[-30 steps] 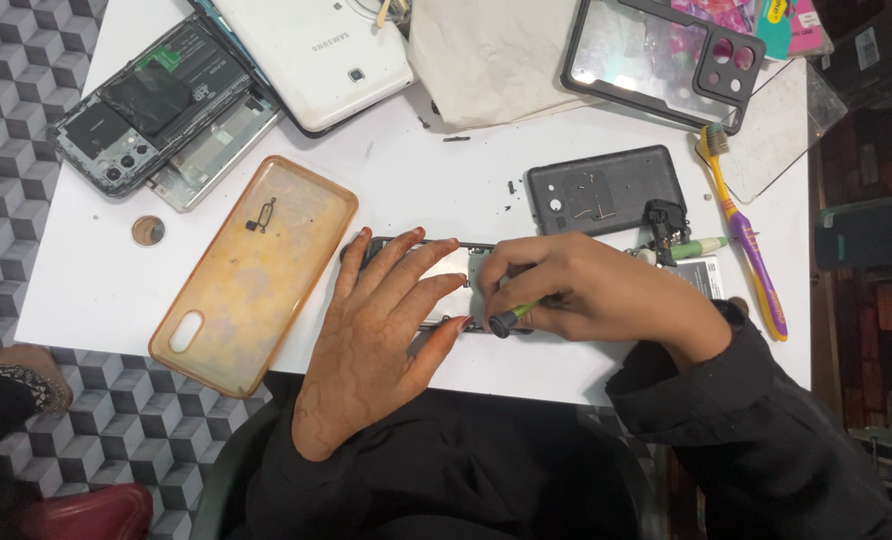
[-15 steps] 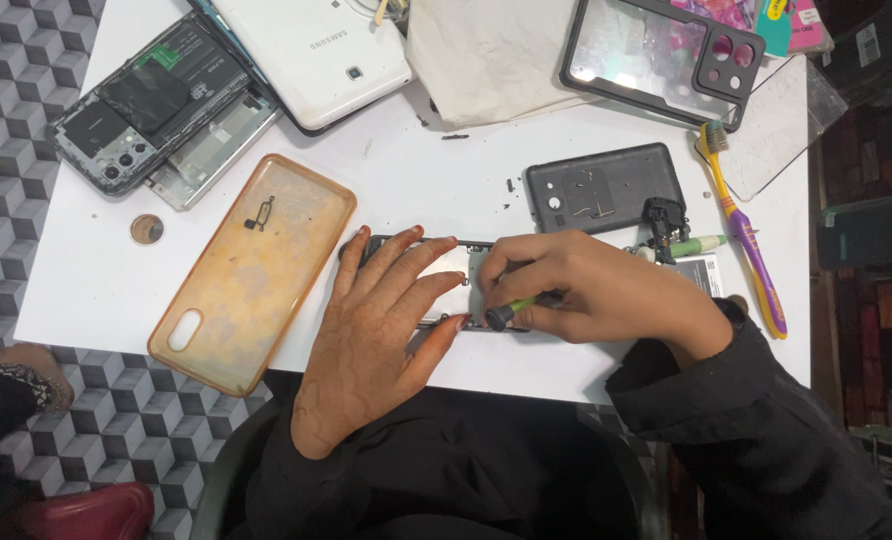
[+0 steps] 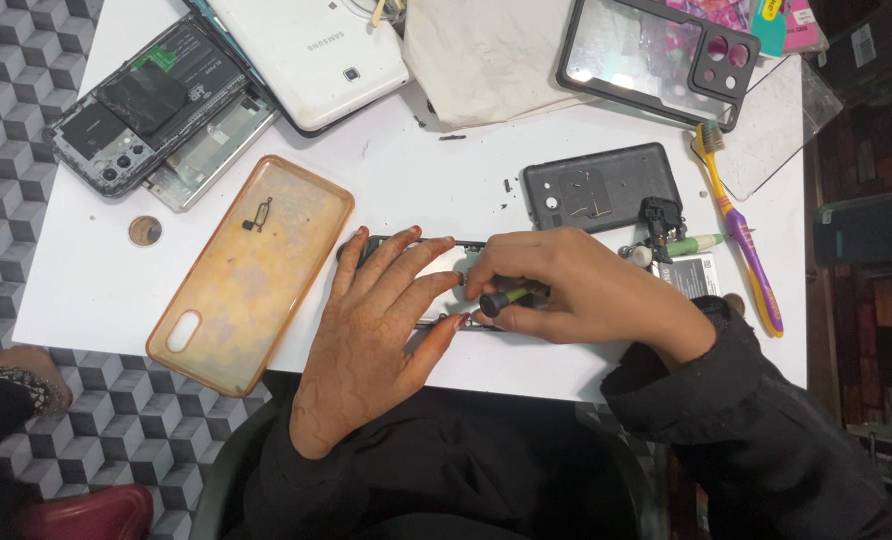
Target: The person uses a screwdriver to remove screws from the internal frame of a disassembled smartphone. They carefully unscrew multiple fasteners around the device's chassis while holding the phone steady with their other hand.
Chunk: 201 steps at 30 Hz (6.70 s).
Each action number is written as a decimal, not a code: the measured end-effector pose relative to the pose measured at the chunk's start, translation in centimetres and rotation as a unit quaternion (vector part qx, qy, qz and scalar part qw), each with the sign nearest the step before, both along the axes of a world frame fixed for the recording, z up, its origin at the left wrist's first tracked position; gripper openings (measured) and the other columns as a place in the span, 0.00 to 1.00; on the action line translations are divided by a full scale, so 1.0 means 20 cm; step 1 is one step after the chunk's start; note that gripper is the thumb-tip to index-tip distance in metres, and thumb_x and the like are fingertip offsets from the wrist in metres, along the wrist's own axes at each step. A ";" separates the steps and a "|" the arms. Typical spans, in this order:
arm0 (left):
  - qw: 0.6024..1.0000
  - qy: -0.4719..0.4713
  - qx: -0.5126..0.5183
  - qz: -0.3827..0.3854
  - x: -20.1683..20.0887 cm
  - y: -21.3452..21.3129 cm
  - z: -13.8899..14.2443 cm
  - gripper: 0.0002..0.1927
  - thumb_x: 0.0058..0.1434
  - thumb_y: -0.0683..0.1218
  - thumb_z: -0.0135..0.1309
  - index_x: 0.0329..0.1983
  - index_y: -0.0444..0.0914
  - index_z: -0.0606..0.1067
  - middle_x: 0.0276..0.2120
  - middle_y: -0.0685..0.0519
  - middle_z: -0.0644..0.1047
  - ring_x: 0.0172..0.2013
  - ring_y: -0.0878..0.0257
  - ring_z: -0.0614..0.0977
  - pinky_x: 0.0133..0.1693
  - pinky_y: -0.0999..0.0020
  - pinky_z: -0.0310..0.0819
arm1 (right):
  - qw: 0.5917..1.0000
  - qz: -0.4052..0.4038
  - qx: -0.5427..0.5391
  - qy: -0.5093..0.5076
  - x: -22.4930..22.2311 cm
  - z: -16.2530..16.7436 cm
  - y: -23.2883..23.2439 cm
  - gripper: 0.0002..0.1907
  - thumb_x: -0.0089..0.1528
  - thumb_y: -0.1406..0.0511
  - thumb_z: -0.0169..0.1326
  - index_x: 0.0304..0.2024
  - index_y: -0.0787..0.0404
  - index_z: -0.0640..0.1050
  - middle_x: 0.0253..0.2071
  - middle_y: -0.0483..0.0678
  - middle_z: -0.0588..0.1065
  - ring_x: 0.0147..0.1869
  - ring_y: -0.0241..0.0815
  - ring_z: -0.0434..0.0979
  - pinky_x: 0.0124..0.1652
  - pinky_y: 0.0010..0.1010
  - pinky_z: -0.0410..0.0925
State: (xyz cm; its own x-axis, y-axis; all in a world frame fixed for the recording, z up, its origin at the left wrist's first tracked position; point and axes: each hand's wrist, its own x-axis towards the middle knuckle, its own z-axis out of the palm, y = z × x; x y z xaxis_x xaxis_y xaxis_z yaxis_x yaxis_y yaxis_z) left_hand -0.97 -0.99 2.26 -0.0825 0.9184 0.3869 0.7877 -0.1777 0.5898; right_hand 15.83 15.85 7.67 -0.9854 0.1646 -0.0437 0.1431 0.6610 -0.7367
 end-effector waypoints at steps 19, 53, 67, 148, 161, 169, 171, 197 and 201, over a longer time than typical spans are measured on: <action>1.000 -0.005 0.003 -0.003 0.00 0.00 -0.01 0.15 0.61 0.48 0.59 0.49 0.39 0.78 0.61 0.47 0.74 0.67 0.46 0.69 0.70 0.38 0.47 | 1.000 0.011 -0.018 -0.015 0.00 0.01 0.01 0.16 0.55 0.67 0.58 0.46 0.57 0.81 0.42 0.43 0.82 0.43 0.40 0.86 0.38 0.30 0.77; 1.000 -0.003 0.009 -0.001 0.00 0.00 0.00 0.15 0.61 0.48 0.59 0.49 0.38 0.78 0.61 0.47 0.75 0.67 0.46 0.70 0.70 0.38 0.48 | 1.000 -0.007 -0.001 -0.010 -0.01 0.02 -0.02 0.13 0.57 0.62 0.62 0.43 0.57 0.80 0.39 0.43 0.81 0.40 0.41 0.85 0.32 0.29 0.75; 1.000 -0.002 0.010 -0.002 0.00 0.00 0.00 0.15 0.61 0.48 0.59 0.49 0.38 0.78 0.61 0.47 0.74 0.67 0.46 0.69 0.69 0.38 0.48 | 0.999 -0.016 -0.035 -0.034 0.00 0.00 0.01 0.12 0.58 0.64 0.62 0.44 0.58 0.81 0.38 0.43 0.82 0.39 0.40 0.85 0.33 0.30 0.74; 1.000 -0.007 0.003 0.009 0.00 0.00 0.02 0.13 0.61 0.49 0.60 0.47 0.39 0.79 0.60 0.49 0.76 0.65 0.46 0.71 0.68 0.37 0.51 | 0.956 -0.095 -0.106 0.255 0.08 -0.11 0.03 0.30 0.68 0.73 0.59 0.61 0.56 0.55 0.43 0.57 0.79 0.48 0.46 0.86 0.50 0.36 0.82; 1.000 -0.007 0.017 0.005 -0.01 0.00 0.02 0.13 0.61 0.48 0.59 0.48 0.39 0.79 0.60 0.48 0.76 0.65 0.45 0.71 0.68 0.38 0.52 | 0.952 -0.114 -0.111 0.261 0.08 -0.11 0.03 0.29 0.68 0.73 0.59 0.61 0.57 0.55 0.41 0.55 0.78 0.45 0.44 0.85 0.46 0.32 0.81; 1.000 -0.009 0.019 0.005 -0.01 0.00 0.01 0.13 0.61 0.48 0.59 0.47 0.39 0.78 0.60 0.49 0.75 0.65 0.46 0.71 0.69 0.39 0.51 | 0.948 -0.138 -0.126 0.257 0.08 -0.12 0.04 0.29 0.68 0.72 0.60 0.60 0.56 0.56 0.43 0.57 0.79 0.46 0.43 0.85 0.41 0.28 0.79; 1.000 -0.007 0.020 0.004 -0.01 0.00 0.01 0.13 0.62 0.48 0.59 0.47 0.39 0.78 0.60 0.49 0.75 0.65 0.46 0.71 0.69 0.39 0.51 | 0.948 -0.139 -0.126 0.256 0.08 -0.12 0.04 0.29 0.68 0.72 0.60 0.60 0.56 0.56 0.43 0.57 0.79 0.46 0.43 0.85 0.41 0.28 0.79; 1.000 -0.012 0.019 0.004 -0.01 0.01 0.00 0.13 0.62 0.48 0.58 0.47 0.39 0.79 0.60 0.49 0.75 0.66 0.45 0.71 0.69 0.38 0.50 | 0.951 -0.122 -0.103 0.266 0.08 -0.11 0.06 0.29 0.67 0.72 0.60 0.61 0.57 0.57 0.42 0.55 0.79 0.46 0.42 0.85 0.45 0.31 0.81; 1.000 -0.013 0.020 0.004 -0.01 0.01 0.00 0.13 0.62 0.48 0.58 0.47 0.39 0.79 0.60 0.49 0.75 0.66 0.45 0.71 0.69 0.39 0.51 | 0.950 -0.124 -0.101 0.267 0.09 -0.11 0.06 0.29 0.67 0.72 0.61 0.61 0.58 0.57 0.42 0.55 0.78 0.45 0.42 0.85 0.47 0.32 0.81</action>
State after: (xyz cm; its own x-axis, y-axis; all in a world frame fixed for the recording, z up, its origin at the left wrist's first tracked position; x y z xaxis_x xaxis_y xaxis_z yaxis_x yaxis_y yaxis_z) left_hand -1.20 -0.86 2.35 -0.1008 0.9017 0.4203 0.7734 -0.1948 0.6033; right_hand 17.57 16.96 5.46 -0.8085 0.4358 0.3956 -0.1532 0.4931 -0.8564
